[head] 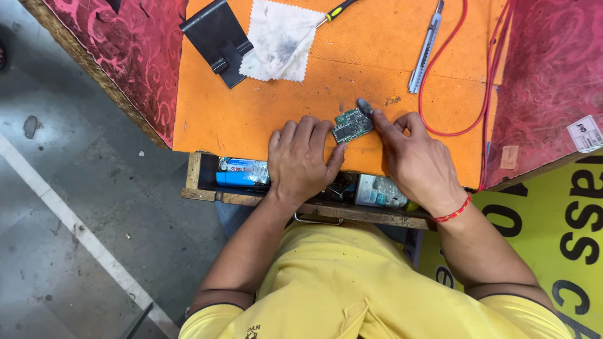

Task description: The person repeatedly rubs a small green circuit board with a finger and a small brush on an orange work surface. The person occasionally flips the board and continues rubbing different areas. No final state or destination is shown.

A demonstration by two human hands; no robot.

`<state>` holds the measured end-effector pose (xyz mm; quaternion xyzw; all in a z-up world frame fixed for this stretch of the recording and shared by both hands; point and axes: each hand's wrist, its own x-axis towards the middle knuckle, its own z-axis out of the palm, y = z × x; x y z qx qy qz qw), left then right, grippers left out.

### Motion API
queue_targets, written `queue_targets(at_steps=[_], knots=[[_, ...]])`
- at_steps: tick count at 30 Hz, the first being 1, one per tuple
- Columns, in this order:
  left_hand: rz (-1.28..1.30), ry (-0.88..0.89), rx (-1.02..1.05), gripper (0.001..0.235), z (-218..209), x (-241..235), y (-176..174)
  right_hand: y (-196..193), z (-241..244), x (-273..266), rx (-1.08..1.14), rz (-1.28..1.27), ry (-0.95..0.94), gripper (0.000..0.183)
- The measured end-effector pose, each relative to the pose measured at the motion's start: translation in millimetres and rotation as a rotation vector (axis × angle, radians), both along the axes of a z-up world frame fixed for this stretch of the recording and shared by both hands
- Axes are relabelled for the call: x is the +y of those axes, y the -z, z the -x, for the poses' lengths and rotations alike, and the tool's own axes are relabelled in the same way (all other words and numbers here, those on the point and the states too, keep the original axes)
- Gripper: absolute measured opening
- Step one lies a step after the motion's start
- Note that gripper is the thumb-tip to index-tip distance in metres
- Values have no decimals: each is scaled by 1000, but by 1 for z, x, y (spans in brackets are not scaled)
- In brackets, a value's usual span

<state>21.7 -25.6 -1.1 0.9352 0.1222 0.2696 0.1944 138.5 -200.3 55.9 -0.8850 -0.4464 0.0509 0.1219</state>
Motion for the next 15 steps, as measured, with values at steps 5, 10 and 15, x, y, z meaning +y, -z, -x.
queue_targets(at_steps=[5, 10, 15], knots=[[5, 14, -5, 37, 2, 1, 0, 2, 5, 2, 95, 60, -73, 58], [-16, 25, -42, 41, 5, 2, -7, 0, 2, 3, 89, 54, -72, 58], [75, 169, -128, 75, 16, 6, -7, -2, 1, 0, 241, -141, -127, 46]])
